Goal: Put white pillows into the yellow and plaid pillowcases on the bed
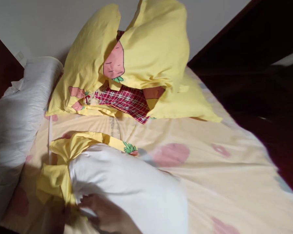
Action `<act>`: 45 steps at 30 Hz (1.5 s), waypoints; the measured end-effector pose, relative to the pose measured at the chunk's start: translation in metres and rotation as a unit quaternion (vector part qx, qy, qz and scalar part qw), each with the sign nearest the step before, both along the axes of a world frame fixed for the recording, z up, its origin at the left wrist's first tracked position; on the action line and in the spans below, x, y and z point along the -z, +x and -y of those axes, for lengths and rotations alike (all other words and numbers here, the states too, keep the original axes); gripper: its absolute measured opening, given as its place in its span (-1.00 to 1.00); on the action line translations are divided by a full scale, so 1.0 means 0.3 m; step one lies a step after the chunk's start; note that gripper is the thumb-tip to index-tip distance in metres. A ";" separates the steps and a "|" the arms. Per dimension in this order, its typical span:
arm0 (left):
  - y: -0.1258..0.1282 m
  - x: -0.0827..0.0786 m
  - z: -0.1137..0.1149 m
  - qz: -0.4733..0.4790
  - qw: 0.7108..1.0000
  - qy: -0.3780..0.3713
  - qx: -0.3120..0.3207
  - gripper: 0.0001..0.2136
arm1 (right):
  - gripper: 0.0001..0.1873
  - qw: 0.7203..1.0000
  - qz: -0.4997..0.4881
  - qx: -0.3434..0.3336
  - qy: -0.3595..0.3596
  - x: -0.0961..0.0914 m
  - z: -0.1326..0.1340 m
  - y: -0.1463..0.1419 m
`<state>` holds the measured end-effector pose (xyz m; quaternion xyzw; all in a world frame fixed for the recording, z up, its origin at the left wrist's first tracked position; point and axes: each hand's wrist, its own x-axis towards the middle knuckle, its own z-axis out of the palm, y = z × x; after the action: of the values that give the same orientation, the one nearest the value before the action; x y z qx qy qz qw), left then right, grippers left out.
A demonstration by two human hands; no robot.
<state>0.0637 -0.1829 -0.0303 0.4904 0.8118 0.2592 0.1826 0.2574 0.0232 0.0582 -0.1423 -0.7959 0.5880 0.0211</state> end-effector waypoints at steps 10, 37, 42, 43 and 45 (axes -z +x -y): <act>-0.064 -0.255 -0.597 -0.100 0.982 -0.013 0.159 -0.67 | -0.30 0.881 0.207 0.307 0.295 0.201 -0.241 -0.010; -0.131 -0.133 -0.808 -0.090 0.960 -0.162 0.211 -0.82 | -0.49 0.892 0.076 0.313 0.316 0.176 -0.165 -0.042; -0.103 -0.143 -0.859 -0.154 0.951 -0.208 0.169 -0.67 | -0.19 0.855 0.198 0.332 0.346 0.207 -0.206 0.043; -0.093 -0.164 -0.874 -0.164 0.950 -0.207 0.164 -0.64 | -0.24 0.866 0.198 0.317 0.331 0.225 -0.206 0.018; -0.069 -0.215 -0.902 -0.181 0.950 -0.185 0.172 -0.58 | -0.47 0.882 0.188 0.302 0.310 0.258 -0.190 -0.054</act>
<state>0.0429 0.0877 0.0343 0.6189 0.7683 -0.0241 0.1616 0.2412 0.0802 -0.0191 -0.4698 -0.8452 0.2384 0.0900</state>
